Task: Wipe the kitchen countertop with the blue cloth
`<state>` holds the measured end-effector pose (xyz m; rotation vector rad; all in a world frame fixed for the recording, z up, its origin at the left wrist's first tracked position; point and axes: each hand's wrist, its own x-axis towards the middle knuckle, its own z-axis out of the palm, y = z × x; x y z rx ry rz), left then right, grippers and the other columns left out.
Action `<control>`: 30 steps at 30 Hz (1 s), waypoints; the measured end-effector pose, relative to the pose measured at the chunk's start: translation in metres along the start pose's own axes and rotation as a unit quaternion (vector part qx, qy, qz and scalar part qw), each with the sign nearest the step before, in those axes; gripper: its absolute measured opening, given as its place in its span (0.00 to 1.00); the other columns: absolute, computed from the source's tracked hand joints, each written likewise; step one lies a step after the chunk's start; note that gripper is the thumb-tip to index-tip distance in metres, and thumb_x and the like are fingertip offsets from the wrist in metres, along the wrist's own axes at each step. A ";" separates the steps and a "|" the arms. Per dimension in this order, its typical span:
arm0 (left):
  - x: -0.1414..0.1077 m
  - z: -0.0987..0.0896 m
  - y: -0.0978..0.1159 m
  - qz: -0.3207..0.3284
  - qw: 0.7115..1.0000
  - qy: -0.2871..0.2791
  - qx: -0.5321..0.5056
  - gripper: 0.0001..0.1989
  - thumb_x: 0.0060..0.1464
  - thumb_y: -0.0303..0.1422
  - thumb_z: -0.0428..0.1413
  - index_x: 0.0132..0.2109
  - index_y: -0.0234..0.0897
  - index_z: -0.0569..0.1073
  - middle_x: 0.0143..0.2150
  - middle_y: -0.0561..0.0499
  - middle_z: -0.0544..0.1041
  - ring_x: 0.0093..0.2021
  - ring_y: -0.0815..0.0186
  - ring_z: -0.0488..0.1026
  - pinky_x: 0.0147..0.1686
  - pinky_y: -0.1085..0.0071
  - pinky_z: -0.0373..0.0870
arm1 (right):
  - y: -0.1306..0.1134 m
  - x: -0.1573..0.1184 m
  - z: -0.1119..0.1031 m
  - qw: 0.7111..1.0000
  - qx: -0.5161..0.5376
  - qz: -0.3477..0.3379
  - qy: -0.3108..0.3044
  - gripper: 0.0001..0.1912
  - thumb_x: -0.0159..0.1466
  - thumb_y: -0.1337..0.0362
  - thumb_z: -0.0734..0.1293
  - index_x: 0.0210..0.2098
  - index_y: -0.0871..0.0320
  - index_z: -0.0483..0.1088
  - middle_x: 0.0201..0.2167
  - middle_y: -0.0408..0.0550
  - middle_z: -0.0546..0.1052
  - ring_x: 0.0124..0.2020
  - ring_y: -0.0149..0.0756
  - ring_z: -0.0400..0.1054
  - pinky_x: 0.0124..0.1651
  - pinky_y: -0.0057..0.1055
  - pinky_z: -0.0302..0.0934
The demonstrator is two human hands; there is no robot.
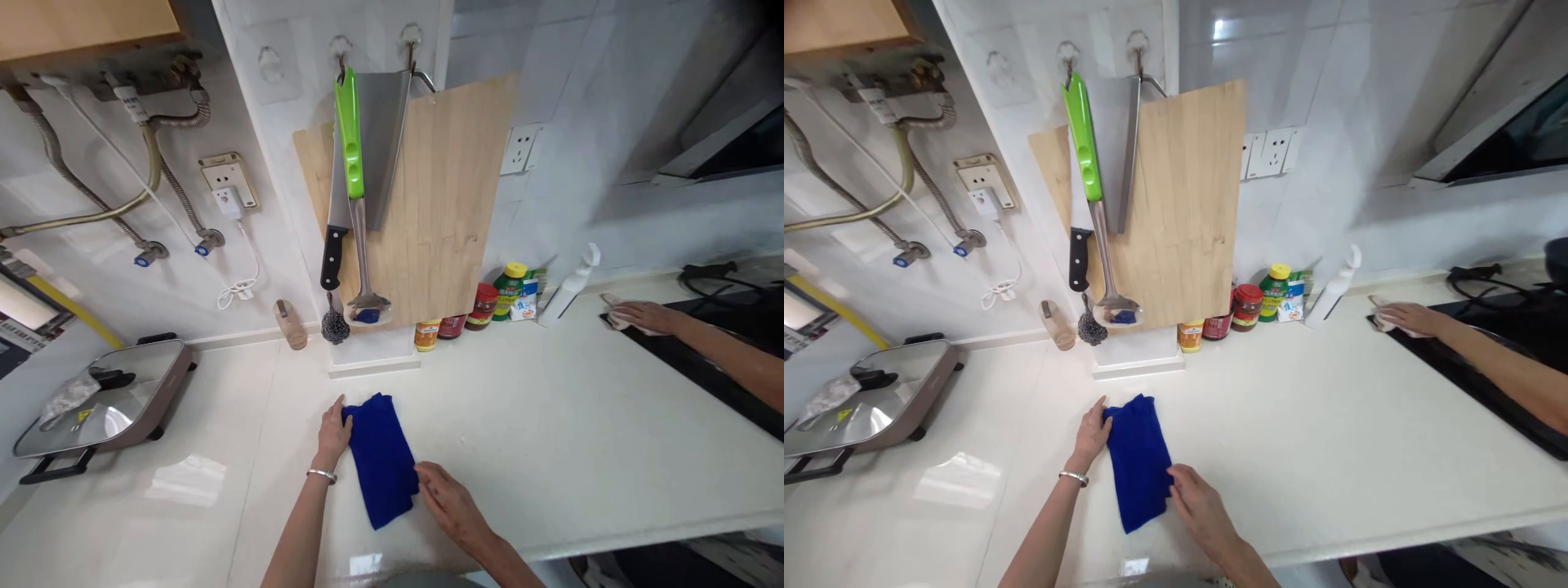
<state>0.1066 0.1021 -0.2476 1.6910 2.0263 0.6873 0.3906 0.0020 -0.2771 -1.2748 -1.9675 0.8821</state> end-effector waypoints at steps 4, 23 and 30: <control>0.001 0.001 -0.001 0.002 0.998 -0.059 0.008 0.22 0.61 0.36 0.50 0.61 0.38 0.70 0.57 0.40 0.77 0.58 0.57 0.71 0.61 0.59 0.65 | -0.037 0.029 0.041 0.994 -0.086 -0.053 -0.032 0.25 0.62 0.62 0.63 0.59 0.57 0.68 0.59 0.57 0.71 0.58 0.49 0.67 0.62 0.49 0.63; -0.148 -0.043 -0.037 -0.077 0.990 -0.119 -0.014 0.18 0.54 0.36 0.51 0.50 0.46 0.76 0.38 0.52 0.79 0.38 0.64 0.76 0.40 0.68 0.69 | 0.004 0.048 0.002 0.983 -0.025 0.115 0.144 0.25 0.67 0.48 0.53 0.49 0.57 0.71 0.45 0.57 0.77 0.42 0.44 0.73 0.45 0.42 0.69; -0.109 -0.027 -0.008 -0.044 0.998 -0.040 -0.005 0.21 0.59 0.49 0.49 0.46 0.42 0.79 0.49 0.44 0.79 0.53 0.57 0.73 0.54 0.62 0.68 | -0.003 0.005 0.021 0.974 -0.106 0.178 0.096 0.23 0.67 0.43 0.54 0.28 0.52 0.65 0.26 0.49 0.75 0.31 0.42 0.72 0.37 0.36 0.63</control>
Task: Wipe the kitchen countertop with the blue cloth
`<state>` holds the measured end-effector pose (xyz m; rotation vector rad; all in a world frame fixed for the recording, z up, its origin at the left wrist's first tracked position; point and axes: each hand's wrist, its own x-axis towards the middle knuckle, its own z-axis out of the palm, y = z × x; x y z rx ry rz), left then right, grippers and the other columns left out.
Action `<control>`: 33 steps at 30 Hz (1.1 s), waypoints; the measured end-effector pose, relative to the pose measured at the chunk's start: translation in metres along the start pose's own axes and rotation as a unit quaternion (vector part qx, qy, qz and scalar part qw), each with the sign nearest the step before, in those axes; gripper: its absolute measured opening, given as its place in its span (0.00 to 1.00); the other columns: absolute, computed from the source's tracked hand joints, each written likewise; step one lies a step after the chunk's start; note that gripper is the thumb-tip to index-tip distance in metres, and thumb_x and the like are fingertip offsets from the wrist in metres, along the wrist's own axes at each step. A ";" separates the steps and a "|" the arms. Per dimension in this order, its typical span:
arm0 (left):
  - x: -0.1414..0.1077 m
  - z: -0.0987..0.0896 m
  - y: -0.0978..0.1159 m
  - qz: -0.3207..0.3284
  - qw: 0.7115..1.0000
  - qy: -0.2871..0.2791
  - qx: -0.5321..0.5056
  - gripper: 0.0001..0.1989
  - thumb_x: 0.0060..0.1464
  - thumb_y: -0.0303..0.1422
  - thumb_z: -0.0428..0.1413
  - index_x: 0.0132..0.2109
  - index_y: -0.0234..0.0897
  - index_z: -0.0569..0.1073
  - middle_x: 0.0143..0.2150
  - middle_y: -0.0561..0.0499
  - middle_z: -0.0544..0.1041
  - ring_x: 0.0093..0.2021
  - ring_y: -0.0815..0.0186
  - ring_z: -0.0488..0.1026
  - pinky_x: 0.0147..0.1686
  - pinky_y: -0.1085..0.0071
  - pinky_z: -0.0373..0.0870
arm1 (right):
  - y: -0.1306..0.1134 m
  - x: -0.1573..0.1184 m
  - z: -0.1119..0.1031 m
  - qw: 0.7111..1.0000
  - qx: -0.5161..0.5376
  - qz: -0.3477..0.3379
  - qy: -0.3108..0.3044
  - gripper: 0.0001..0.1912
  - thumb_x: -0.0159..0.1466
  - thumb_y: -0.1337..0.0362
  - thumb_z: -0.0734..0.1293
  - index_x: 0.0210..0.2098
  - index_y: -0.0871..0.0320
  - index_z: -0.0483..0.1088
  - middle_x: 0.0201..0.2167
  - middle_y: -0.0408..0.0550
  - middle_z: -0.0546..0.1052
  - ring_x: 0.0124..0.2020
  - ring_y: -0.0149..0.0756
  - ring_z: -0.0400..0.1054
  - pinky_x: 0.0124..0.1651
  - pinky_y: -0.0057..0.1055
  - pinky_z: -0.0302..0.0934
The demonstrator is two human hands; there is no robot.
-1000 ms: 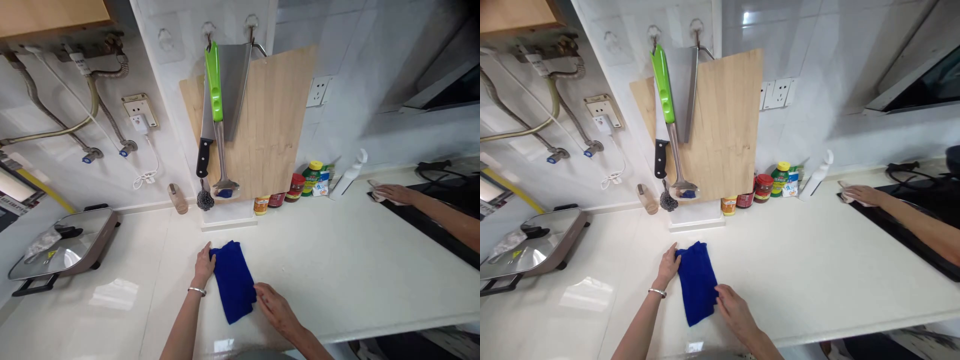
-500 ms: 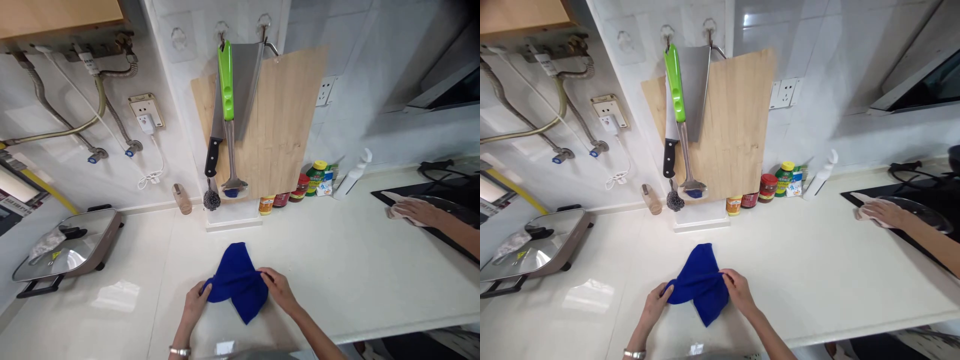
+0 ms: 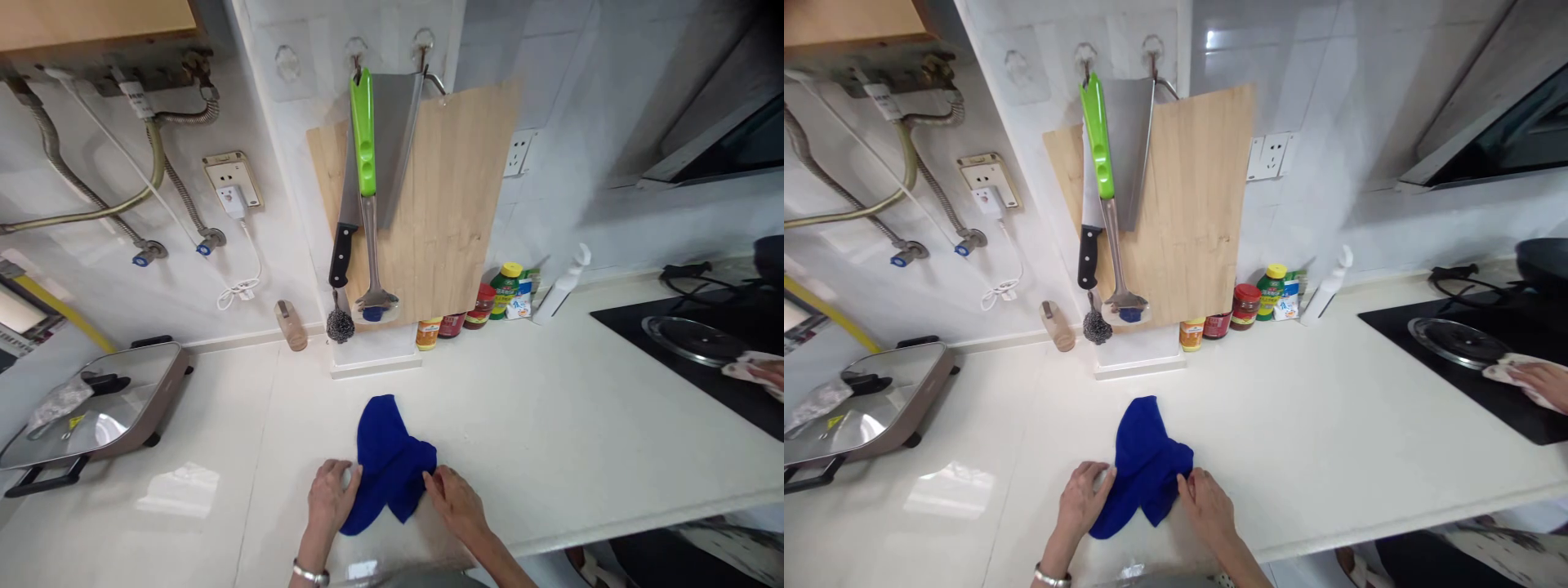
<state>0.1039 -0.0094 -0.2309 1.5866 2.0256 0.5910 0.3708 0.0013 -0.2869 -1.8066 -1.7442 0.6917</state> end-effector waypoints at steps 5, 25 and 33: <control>0.019 0.028 0.021 0.022 0.999 0.000 -0.030 0.16 0.60 0.44 0.49 0.39 0.40 0.77 0.40 0.46 0.79 0.43 0.60 0.75 0.48 0.64 0.69 | -0.013 0.019 0.004 0.997 -0.033 0.061 -0.013 0.25 0.65 0.40 0.56 0.25 0.52 0.64 0.27 0.50 0.76 0.35 0.44 0.73 0.35 0.35 0.60; 0.043 -0.082 0.133 0.063 0.920 0.048 -0.384 0.25 0.50 0.58 0.58 0.37 0.40 0.70 0.26 0.58 0.64 0.28 0.69 0.62 0.31 0.71 0.64 | -0.074 0.038 -0.135 0.837 0.540 0.081 0.031 0.26 0.58 0.41 0.70 0.46 0.52 0.69 0.26 0.37 0.69 0.28 0.32 0.62 0.33 0.28 0.60; 0.081 -0.085 0.189 0.124 0.913 0.036 -0.386 0.24 0.48 0.56 0.60 0.37 0.39 0.70 0.25 0.58 0.66 0.28 0.70 0.64 0.30 0.72 0.66 | -0.083 0.069 -0.177 0.857 0.499 0.031 0.121 0.34 0.59 0.41 0.69 0.58 0.54 0.70 0.33 0.43 0.74 0.36 0.35 0.66 0.42 0.33 0.64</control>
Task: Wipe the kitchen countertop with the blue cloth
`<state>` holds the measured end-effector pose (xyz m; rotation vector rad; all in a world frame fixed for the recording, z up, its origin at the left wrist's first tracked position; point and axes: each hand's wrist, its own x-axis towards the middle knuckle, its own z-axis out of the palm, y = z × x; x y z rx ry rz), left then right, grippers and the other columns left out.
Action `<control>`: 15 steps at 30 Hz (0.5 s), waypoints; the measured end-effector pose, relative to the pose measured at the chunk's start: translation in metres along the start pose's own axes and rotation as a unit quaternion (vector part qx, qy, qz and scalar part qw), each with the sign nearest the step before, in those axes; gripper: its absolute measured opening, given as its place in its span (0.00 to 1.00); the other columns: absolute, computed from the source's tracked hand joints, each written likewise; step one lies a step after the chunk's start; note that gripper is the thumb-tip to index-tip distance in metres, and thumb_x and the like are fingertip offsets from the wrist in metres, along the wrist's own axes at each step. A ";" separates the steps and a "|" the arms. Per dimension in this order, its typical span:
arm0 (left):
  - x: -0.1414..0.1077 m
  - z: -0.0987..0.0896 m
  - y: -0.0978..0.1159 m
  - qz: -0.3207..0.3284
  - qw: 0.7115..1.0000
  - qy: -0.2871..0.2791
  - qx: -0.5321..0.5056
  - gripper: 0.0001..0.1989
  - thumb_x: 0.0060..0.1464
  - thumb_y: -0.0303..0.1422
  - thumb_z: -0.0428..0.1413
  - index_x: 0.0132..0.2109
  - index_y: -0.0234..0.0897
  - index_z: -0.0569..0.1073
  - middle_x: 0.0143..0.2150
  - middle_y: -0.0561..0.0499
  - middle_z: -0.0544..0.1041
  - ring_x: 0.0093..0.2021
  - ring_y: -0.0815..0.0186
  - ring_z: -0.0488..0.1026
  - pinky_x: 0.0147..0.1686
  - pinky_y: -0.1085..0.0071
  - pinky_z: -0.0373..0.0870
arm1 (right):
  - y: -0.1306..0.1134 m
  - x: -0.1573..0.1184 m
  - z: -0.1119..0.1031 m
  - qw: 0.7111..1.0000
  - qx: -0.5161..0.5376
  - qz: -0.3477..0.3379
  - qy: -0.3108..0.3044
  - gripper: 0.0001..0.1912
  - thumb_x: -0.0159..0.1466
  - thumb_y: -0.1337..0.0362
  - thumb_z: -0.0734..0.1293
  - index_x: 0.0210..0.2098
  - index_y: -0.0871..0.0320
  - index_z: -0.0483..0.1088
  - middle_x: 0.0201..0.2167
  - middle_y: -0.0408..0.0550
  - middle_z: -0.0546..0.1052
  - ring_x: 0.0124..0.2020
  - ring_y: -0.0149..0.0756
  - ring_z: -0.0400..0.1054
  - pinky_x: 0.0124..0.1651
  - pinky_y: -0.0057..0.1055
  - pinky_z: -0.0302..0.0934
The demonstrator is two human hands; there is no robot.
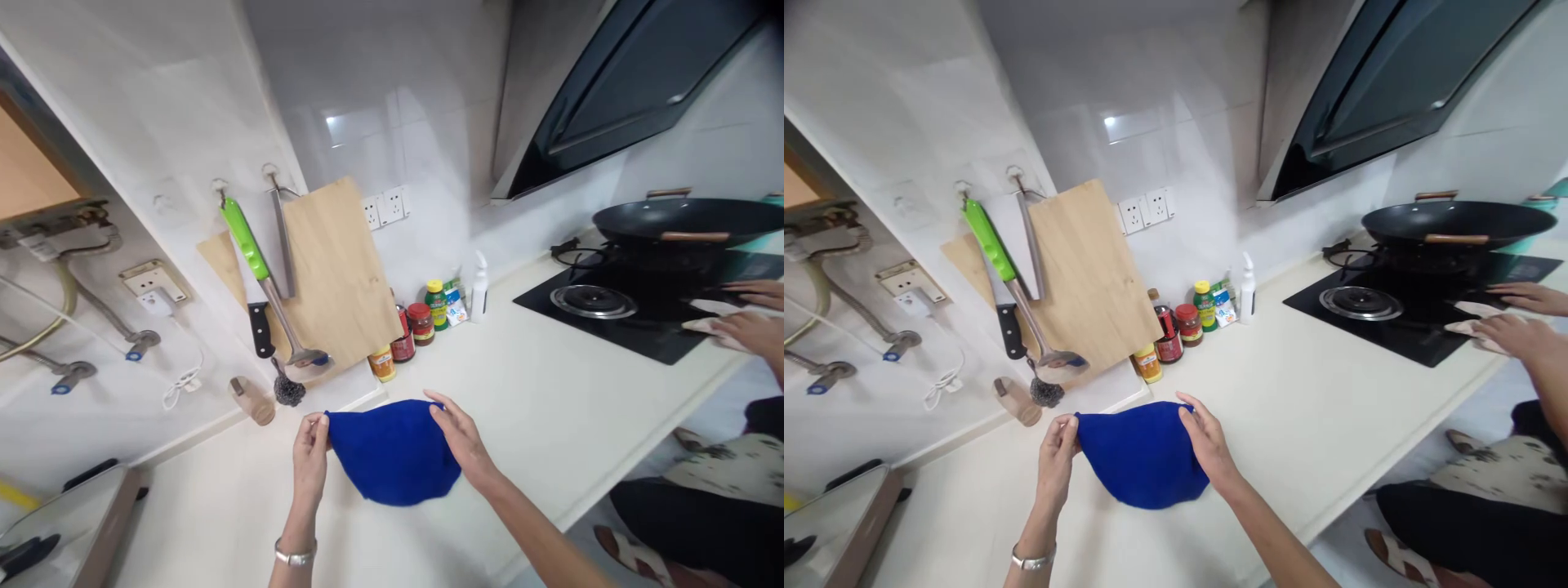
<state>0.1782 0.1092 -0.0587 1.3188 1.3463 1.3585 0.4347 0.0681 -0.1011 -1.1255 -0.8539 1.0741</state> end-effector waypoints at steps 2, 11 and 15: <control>0.013 0.007 0.010 0.024 1.000 -0.003 -0.004 0.25 0.47 0.56 0.61 0.37 0.38 0.71 0.26 0.57 0.68 0.28 0.70 0.65 0.31 0.71 0.67 | -0.009 0.009 0.003 0.999 0.018 -0.030 0.004 0.32 0.57 0.40 0.70 0.52 0.56 0.73 0.34 0.45 0.75 0.36 0.36 0.67 0.41 0.33 0.64; 0.046 0.024 0.052 0.075 0.997 0.011 -0.018 0.26 0.46 0.56 0.61 0.38 0.39 0.71 0.28 0.57 0.70 0.29 0.72 0.64 0.29 0.75 0.61 | -0.048 0.047 0.007 0.993 0.109 -0.021 0.044 0.42 0.53 0.42 0.73 0.62 0.54 0.64 0.28 0.40 0.74 0.31 0.34 0.67 0.35 0.32 0.63; 0.043 0.019 0.061 0.055 0.998 -0.012 -0.030 0.25 0.44 0.53 0.65 0.38 0.39 0.70 0.26 0.58 0.71 0.27 0.73 0.66 0.28 0.76 0.62 | -0.065 0.054 -0.007 0.996 0.007 -0.092 0.010 0.30 0.55 0.44 0.72 0.50 0.56 0.73 0.20 0.36 0.63 0.23 0.28 0.55 0.26 0.28 0.50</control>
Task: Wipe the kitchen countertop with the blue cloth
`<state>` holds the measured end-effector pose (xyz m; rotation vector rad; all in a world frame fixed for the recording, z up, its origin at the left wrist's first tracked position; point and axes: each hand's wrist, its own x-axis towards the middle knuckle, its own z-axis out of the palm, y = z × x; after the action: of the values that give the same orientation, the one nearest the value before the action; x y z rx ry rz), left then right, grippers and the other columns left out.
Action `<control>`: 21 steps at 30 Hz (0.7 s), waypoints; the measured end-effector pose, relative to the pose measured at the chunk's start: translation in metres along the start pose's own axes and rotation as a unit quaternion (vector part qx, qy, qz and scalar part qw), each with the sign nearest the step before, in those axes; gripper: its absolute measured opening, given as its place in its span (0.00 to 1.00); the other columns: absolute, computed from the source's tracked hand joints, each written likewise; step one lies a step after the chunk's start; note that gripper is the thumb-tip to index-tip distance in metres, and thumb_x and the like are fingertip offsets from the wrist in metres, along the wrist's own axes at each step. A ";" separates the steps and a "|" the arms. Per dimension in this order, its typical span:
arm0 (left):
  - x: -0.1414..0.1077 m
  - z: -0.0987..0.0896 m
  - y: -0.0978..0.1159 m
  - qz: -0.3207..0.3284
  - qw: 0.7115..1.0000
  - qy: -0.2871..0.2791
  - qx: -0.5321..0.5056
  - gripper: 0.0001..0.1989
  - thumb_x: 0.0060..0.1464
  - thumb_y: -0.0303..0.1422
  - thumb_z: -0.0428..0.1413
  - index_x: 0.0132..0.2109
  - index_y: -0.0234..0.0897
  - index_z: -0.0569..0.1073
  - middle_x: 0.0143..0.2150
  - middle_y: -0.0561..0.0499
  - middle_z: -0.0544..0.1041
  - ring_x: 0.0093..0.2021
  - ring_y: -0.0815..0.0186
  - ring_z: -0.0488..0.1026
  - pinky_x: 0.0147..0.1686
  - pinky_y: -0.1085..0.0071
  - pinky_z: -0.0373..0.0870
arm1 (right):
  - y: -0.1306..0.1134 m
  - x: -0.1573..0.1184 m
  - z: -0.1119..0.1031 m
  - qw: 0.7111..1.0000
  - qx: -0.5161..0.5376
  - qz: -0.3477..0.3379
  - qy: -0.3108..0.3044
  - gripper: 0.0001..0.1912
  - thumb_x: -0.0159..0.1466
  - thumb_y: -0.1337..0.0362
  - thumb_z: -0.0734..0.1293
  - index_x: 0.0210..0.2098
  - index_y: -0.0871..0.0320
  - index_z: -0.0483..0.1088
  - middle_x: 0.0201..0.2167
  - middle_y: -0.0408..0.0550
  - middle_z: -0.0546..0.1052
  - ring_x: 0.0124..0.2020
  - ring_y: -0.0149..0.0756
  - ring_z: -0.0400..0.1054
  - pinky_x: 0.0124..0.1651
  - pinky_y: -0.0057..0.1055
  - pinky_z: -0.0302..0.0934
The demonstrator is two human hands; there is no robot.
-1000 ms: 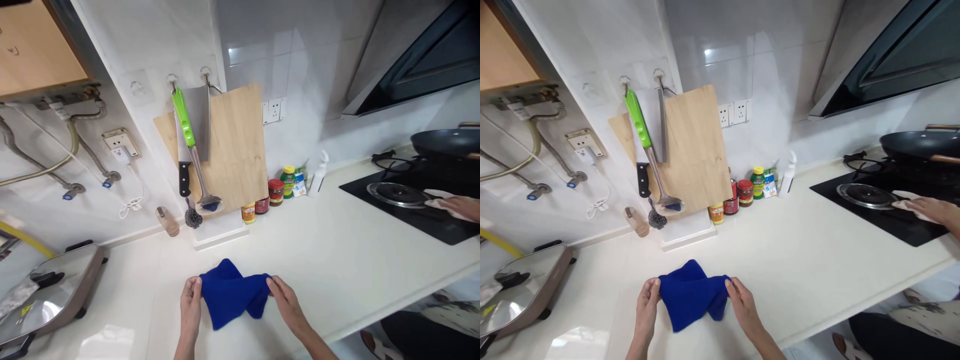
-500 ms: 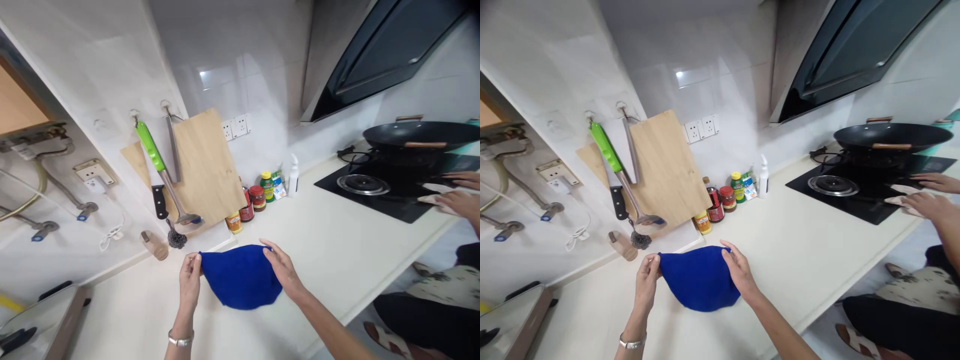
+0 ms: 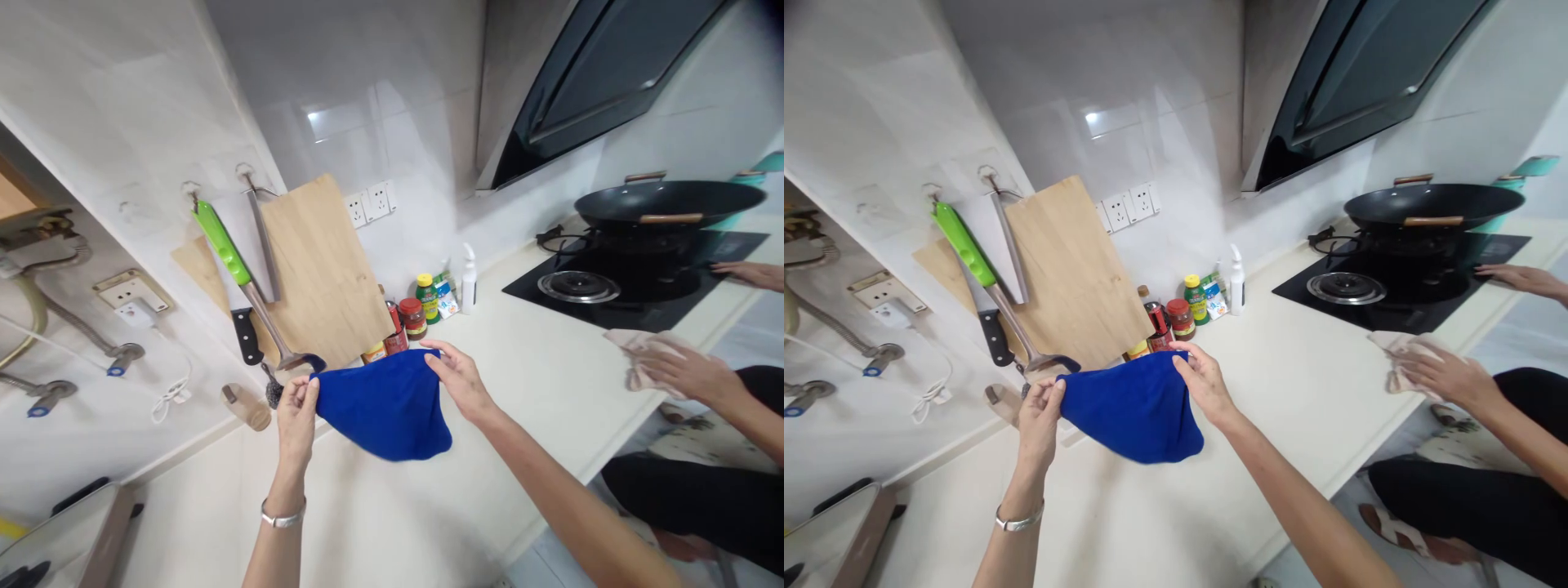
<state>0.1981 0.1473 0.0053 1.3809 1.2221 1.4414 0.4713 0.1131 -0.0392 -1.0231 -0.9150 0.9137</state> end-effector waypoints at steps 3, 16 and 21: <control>0.000 -0.005 0.000 -0.023 1.000 -0.010 -0.006 0.30 0.40 0.50 0.68 0.46 0.40 0.69 0.27 0.59 0.74 0.25 0.73 0.68 0.25 0.78 0.62 | -0.008 0.005 -0.013 0.996 -0.074 -0.013 -0.046 0.27 0.55 0.45 0.71 0.46 0.57 0.75 0.17 0.33 0.55 0.21 0.26 0.47 0.24 0.29 0.42; -0.006 -0.012 -0.013 -0.047 0.988 -0.113 0.096 0.31 0.40 0.47 0.68 0.50 0.35 0.79 0.27 0.57 0.71 0.29 0.72 0.69 0.32 0.74 0.70 | 0.016 0.001 -0.025 0.991 -0.063 0.115 0.000 0.34 0.52 0.46 0.70 0.54 0.57 0.70 0.25 0.40 0.72 0.27 0.34 0.65 0.31 0.32 0.59; -0.002 -0.019 -0.021 0.037 0.959 -0.105 0.260 0.21 0.48 0.42 0.62 0.49 0.40 0.81 0.31 0.53 0.78 0.31 0.68 0.73 0.36 0.70 0.74 | 0.022 0.000 -0.031 0.992 -0.119 0.043 -0.012 0.29 0.55 0.48 0.68 0.51 0.56 0.72 0.32 0.46 0.77 0.39 0.40 0.71 0.42 0.36 0.65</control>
<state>0.1775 0.1481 -0.0148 1.8926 1.4820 1.0183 0.4960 0.1098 -0.0676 -1.2667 -1.0237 0.9048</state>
